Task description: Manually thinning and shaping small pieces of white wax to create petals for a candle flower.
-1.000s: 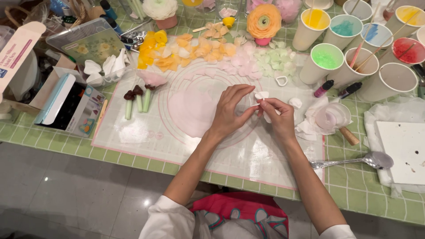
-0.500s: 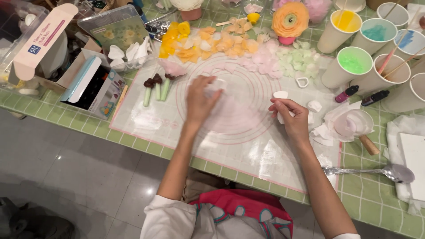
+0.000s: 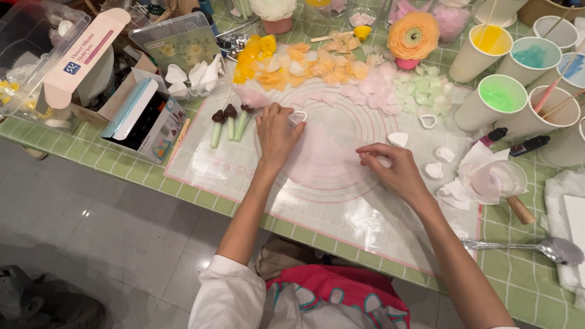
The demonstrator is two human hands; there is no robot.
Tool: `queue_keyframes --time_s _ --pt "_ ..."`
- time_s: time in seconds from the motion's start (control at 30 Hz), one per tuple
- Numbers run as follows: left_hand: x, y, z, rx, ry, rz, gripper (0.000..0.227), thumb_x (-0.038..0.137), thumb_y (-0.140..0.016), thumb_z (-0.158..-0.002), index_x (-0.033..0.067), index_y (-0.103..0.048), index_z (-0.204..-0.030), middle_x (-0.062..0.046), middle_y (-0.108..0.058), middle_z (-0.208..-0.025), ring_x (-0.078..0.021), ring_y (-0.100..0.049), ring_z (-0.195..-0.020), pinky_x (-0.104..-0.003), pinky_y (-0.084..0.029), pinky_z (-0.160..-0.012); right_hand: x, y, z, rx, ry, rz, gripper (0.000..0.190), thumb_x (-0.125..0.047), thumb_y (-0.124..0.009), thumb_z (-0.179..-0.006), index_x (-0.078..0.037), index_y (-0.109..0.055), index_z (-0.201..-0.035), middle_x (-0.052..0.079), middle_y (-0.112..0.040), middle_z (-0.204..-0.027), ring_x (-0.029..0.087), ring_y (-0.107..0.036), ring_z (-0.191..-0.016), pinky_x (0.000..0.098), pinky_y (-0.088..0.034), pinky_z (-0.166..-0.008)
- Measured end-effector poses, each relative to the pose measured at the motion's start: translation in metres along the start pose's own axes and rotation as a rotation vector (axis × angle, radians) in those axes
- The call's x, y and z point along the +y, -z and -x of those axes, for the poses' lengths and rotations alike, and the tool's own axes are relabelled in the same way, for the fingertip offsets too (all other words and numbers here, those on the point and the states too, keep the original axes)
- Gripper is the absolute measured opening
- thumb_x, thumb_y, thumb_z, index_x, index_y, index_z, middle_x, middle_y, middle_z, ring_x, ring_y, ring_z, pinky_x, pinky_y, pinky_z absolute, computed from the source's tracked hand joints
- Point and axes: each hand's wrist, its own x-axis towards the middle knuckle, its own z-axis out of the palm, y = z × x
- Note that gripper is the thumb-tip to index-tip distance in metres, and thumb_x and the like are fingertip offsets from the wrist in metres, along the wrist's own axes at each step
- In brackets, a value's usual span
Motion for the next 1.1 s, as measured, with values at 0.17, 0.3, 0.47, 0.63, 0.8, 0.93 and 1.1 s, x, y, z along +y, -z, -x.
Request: queue_keyframes --time_s 0.17,0.3,0.47,0.63,0.8,0.93,1.1 --pt "0.002 0.0 0.003 -0.01 0.008 -0.016 0.04 0.026 -0.087 -0.071 0.0055 -0.077 -0.104 -0.009 -0.065 -0.104 -0.0277 -0.056 -0.106 -0.044 -0.038 -0.09 -0.032 -0.009 -0.02 -0.013 0.04 0.217 0.02 -0.018 -0.071 -0.093 -0.009 -0.077 -0.11 0.008 -0.077 -0.088 0.019 -0.073 -0.08 0.0329 -0.056 -0.076" --pt "0.002 0.0 0.003 -0.036 0.015 -0.009 0.04 0.028 -0.087 -0.072 0.0058 -0.077 -0.104 -0.008 -0.064 -0.104 -0.0272 -0.055 -0.107 -0.044 -0.038 -0.09 -0.039 -0.025 -0.042 -0.059 0.078 0.305 0.024 -0.026 -0.071 -0.092 -0.013 -0.078 -0.112 0.01 -0.077 -0.09 0.024 -0.072 -0.076 0.0365 -0.054 -0.072" --pt "-0.001 0.001 0.003 -0.038 0.004 0.014 0.042 0.031 -0.088 -0.072 0.0061 -0.077 -0.105 -0.009 -0.064 -0.103 -0.0272 -0.055 -0.106 -0.044 -0.038 -0.088 -0.037 -0.042 -0.073 -0.096 0.07 0.351 0.03 -0.032 -0.072 -0.092 -0.017 -0.077 -0.117 0.012 -0.075 -0.083 0.026 -0.07 -0.075 0.0386 -0.054 -0.074" --pt "-0.002 0.005 0.003 0.01 -0.009 0.047 0.054 0.036 -0.088 -0.069 0.0032 -0.076 -0.111 -0.009 -0.065 -0.1 -0.0281 -0.055 -0.102 -0.045 -0.037 -0.086 -0.018 -0.061 -0.106 -0.118 0.071 0.383 0.036 -0.035 -0.074 -0.09 -0.019 -0.076 -0.123 0.012 -0.075 -0.084 0.027 -0.071 -0.076 0.0395 -0.054 -0.076" --pt "-0.012 0.0 0.004 -0.006 -0.012 0.102 0.039 0.027 -0.084 -0.08 0.0067 -0.078 -0.112 -0.007 -0.064 -0.101 -0.0264 -0.056 -0.105 -0.042 -0.04 -0.088 -0.017 -0.075 -0.119 -0.082 0.043 0.516 0.042 -0.04 -0.078 -0.086 -0.021 -0.075 -0.124 0.011 -0.075 -0.079 0.03 -0.072 -0.079 0.0429 -0.055 -0.075" --pt "-0.007 0.003 0.004 -0.029 -0.017 0.09 0.039 0.025 -0.086 -0.077 0.007 -0.078 -0.111 -0.007 -0.063 -0.1 -0.0268 -0.055 -0.102 -0.042 -0.039 -0.086 -0.01 -0.086 -0.121 -0.054 0.01 0.547 0.041 -0.043 -0.08 -0.083 -0.023 -0.078 -0.119 0.009 -0.075 -0.08 0.029 -0.072 -0.078 0.0429 -0.056 -0.073" --pt "-0.008 0.004 0.003 -0.037 -0.05 0.051 0.034 0.025 -0.086 -0.076 0.0102 -0.08 -0.107 -0.006 -0.062 -0.1 -0.0257 -0.055 -0.102 -0.043 -0.037 -0.087 -0.003 -0.089 -0.122 0.017 0.152 0.606 0.037 -0.04 -0.083 -0.079 -0.02 -0.081 -0.11 0.007 -0.074 -0.077 0.028 -0.071 -0.076 0.0433 -0.055 -0.068"
